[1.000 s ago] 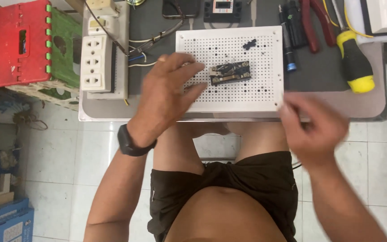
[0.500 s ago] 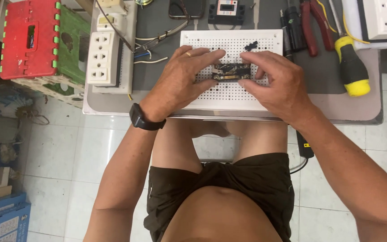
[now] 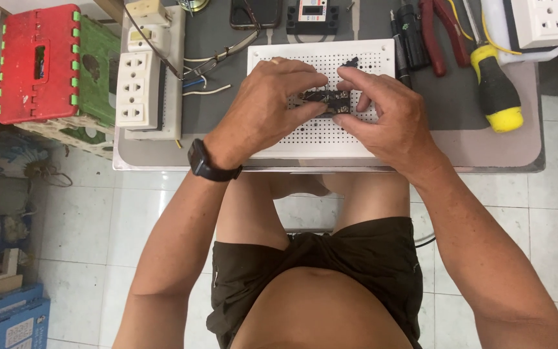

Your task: The person disassembles a black electrical component using a screwdriver, removes internal parts, and places them on a white perforated board. They then reassemble the component and use a yellow-handled screwdriver to tighten screws.

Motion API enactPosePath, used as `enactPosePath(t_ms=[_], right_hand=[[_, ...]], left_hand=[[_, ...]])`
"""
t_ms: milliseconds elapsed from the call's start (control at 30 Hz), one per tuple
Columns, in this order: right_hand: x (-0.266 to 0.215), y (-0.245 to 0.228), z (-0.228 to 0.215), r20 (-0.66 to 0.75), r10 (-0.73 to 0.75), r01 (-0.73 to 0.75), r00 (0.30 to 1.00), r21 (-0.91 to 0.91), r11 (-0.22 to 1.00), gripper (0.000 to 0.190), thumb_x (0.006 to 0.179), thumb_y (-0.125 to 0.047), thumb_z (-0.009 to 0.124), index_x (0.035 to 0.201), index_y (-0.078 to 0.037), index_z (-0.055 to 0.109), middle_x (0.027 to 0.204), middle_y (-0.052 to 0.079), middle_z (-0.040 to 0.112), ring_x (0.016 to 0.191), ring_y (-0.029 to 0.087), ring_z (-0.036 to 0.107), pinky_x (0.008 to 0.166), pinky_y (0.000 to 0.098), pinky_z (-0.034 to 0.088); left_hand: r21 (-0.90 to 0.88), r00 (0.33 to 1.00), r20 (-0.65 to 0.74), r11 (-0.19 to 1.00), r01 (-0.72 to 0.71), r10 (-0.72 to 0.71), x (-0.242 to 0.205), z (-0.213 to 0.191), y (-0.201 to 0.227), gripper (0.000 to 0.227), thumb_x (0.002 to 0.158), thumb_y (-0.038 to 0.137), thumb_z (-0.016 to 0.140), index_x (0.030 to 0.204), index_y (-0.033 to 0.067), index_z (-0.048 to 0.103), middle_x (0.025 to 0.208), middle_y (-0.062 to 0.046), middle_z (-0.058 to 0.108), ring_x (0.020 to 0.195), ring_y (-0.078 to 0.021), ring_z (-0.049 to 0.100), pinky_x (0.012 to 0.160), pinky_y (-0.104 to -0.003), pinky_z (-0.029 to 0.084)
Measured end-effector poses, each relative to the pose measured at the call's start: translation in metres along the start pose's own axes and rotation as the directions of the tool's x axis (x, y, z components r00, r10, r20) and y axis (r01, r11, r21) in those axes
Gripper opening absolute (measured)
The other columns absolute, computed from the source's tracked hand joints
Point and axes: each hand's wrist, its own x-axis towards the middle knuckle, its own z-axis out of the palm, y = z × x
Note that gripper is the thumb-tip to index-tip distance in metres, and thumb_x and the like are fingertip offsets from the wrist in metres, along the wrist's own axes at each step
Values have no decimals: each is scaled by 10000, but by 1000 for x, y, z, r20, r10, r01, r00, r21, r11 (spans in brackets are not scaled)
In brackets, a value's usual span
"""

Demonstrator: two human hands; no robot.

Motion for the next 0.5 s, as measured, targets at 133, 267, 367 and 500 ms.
enactPosePath(t_ms=[133,267,367,500], right_hand=[[0,0,-1,-18,-6,6,1000,31,999,651,758,39,843,1348,-7,569,1090,133,716,713,162,544,687,328,524],[0,3,-1,-20,-9,10,1000,38,999,639,759,33,835,1339,-13,571,1080,118,713,701,154,537,643,310,502],[1,-2,-3,-9,16,-16,1000,52,999,643,768,21,826,1352,-13,557,1091,106,707,698,155,528,599,300,478],[-1,0,-2,-1,83,-82,997,48,995,657,763,-10,829,1366,-40,570,952,86,684,675,150,514,578,303,464]], left_hand=[[-59,994,-7,992,-107,107,13,-1,-3,180,836,62,730,978,-40,691,851,-163,707,743,-321,642,720,-423,489],[-111,995,94,994,-17,27,17,-4,-5,210,843,113,720,1037,35,699,891,-99,713,762,-252,646,658,-366,467],[-108,988,133,993,-57,72,19,-7,-4,296,845,70,701,1139,57,666,964,-95,724,818,-259,665,684,-366,487],[-206,975,158,971,-120,154,24,-10,-4,250,855,-3,708,1097,61,703,934,-76,716,801,-214,674,705,-330,502]])
